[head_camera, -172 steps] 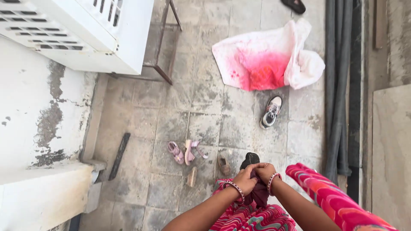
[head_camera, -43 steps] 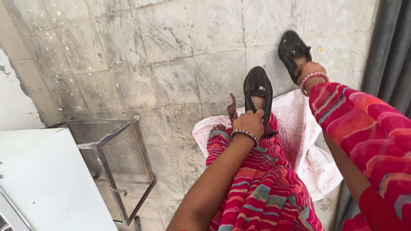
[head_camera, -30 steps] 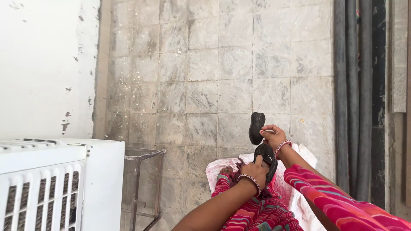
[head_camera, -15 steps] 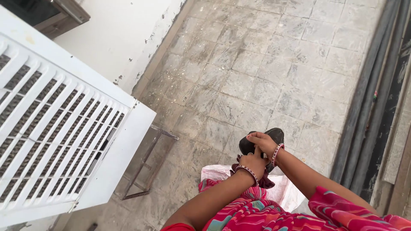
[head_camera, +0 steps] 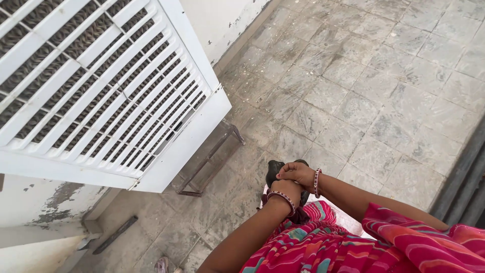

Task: The person is cleaning and organizing various shoes on a metal rack using a cloth.

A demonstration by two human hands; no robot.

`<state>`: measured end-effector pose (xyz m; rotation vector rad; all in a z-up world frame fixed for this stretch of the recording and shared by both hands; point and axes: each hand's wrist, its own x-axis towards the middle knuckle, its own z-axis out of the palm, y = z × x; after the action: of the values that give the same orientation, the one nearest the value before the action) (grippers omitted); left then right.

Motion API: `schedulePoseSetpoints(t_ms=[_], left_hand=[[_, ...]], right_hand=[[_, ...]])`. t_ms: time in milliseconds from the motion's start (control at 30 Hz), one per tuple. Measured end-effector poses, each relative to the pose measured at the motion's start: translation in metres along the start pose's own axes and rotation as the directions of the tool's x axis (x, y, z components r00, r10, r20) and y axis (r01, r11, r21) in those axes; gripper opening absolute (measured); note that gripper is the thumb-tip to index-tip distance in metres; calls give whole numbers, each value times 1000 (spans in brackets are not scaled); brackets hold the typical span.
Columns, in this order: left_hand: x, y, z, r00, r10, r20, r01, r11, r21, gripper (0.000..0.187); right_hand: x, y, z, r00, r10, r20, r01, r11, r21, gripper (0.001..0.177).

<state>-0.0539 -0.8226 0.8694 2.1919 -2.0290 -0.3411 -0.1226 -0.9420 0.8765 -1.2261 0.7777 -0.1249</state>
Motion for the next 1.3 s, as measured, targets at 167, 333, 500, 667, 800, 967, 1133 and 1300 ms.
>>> schedulePoseSetpoints(t_ms=[167, 333, 500, 667, 800, 967, 1133, 1300], left_hand=[[-95, -62, -7, 977, -179, 112, 186, 981, -58, 34], [-151, -131, 50, 921, -376, 99, 389, 895, -219, 30], [-245, -182, 58, 819, -552, 157, 573, 770, -281, 36], [-322, -201, 85, 675, -710, 202, 705, 539, -461, 36], [-372, -222, 99, 574, -786, 230, 745, 384, -545, 36], [-434, -255, 108, 418, -868, 268, 773, 184, -607, 36], [-481, -298, 103, 310, -906, 288, 764, 57, -643, 37], [-519, -304, 125, 262, -895, 362, 747, -49, -663, 37]], right_hand=[[23, 33, 113, 983, 129, 129, -107, 981, -162, 16], [52, 71, 212, 928, 284, 239, -195, 920, -339, 20], [68, 97, 307, 822, 440, 360, -257, 852, -456, 16], [70, 119, 393, 682, 589, 434, -254, 747, -614, 19], [66, 144, 458, 625, 688, 368, -262, 629, -732, 18], [68, 182, 531, 345, 868, 357, -149, 426, -892, 30], [73, 210, 612, 220, 928, 300, -110, 329, -938, 33], [102, 248, 668, 227, 965, 133, -95, 158, -983, 29]])
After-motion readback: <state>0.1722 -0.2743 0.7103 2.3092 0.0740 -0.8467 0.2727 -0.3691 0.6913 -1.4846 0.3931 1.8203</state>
